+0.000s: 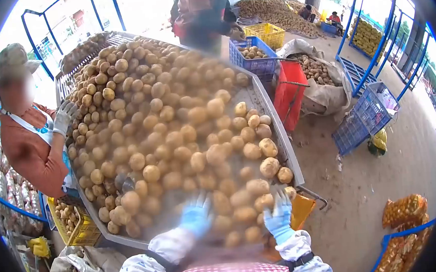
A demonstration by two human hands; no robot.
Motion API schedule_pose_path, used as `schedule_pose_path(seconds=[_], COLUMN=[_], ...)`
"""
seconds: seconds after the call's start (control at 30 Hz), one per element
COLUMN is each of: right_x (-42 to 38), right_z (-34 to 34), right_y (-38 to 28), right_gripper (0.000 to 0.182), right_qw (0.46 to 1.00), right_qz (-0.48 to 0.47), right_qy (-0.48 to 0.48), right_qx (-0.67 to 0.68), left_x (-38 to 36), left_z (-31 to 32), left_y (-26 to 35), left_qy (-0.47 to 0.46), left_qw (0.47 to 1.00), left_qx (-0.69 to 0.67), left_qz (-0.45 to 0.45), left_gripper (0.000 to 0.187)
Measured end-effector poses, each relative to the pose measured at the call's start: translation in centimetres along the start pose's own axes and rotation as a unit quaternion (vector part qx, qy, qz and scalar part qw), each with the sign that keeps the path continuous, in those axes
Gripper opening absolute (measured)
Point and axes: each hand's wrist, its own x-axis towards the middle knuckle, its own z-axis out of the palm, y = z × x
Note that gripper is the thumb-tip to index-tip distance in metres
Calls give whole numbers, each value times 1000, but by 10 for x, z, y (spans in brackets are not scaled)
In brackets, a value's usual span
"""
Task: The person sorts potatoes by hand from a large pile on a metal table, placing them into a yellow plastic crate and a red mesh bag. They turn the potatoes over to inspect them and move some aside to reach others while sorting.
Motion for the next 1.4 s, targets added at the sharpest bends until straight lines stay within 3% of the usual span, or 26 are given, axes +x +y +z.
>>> schedule_pose_path(seconds=[0.1,0.13,0.23,0.27,0.3,0.37,0.43,0.53,0.57,0.63,0.73,0.77,0.83,0.9,0.93,1.03,1.07,1.17,1.2,1.27,1.3,1.33,1.37,1.4], right_x=[32,38,50,62,69,88,123,131,122,101,133,148,188,223,227,233,239,274,279,280,278,278,274,270], right_z=[20,7,-16,-23,-20,7,38,52,54,39,27,23,50,100,106,117,112,107,103,94,89,89,84,79], right_y=[-24,-37,-32,-21,-12,12,25,9,14,8,10,-5,9,39,43,34,26,6,11,17,24,36,44,41], right_gripper=[63,59,55,50,49,48,53,60,66,56,42,31,37,54,63,59,48,58,64,66,67,65,66,62], right_qw=[983,966,964,920,948,980,998,984,981,966,964,989,987,987,983,909,914,879,903,975,974,909,775,697], right_qz=[-38,-69,-144,-123,-119,-108,-53,64,61,-99,-100,-134,-160,-127,-126,-161,-167,-117,-131,-35,14,123,256,254], right_qy=[-116,-160,-221,-371,-296,-130,22,-107,-159,-183,-246,-64,34,34,-14,-100,-105,-285,-278,-219,-182,-197,-211,-205], right_qx=[-138,-193,-17,-34,14,107,-23,-129,-91,-153,21,13,1,-97,-133,-371,-354,-363,-302,-12,132,345,538,639], left_x=[-4,-13,-35,-39,-44,-37,-23,10,18,27,31,31,32,37,37,38,39,42,43,44,44,43,42,42], left_z=[-10,-29,-58,-55,-50,-41,-36,-21,-13,-8,-11,-9,-6,-3,-3,-6,-6,-5,-6,-11,-11,-7,-5,-5], left_y=[-4,0,-8,-18,-28,-37,-41,-47,-50,-49,-47,-48,-49,-52,-51,-50,-50,-52,-52,-52,-50,-50,-51,-50], left_qy=[-22,-20,36,37,37,21,39,61,77,51,32,32,31,22,19,11,11,24,28,18,12,13,15,13], left_qw=[998,1000,987,984,980,985,991,991,990,990,990,989,989,988,988,988,988,989,989,989,988,988,988,988], left_qx=[-53,2,62,51,38,49,46,45,40,58,58,61,68,71,72,69,66,64,65,68,66,65,64,56], left_qz=[27,16,-144,-169,-193,-162,-124,-113,-109,-122,-127,-128,-129,-134,-135,-136,-137,-133,-128,-133,-137,-139,-139,-141], left_gripper=[62,65,70,73,76,79,80,82,82,85,87,87,87,88,88,89,88,85,84,83,83,83,83,83])
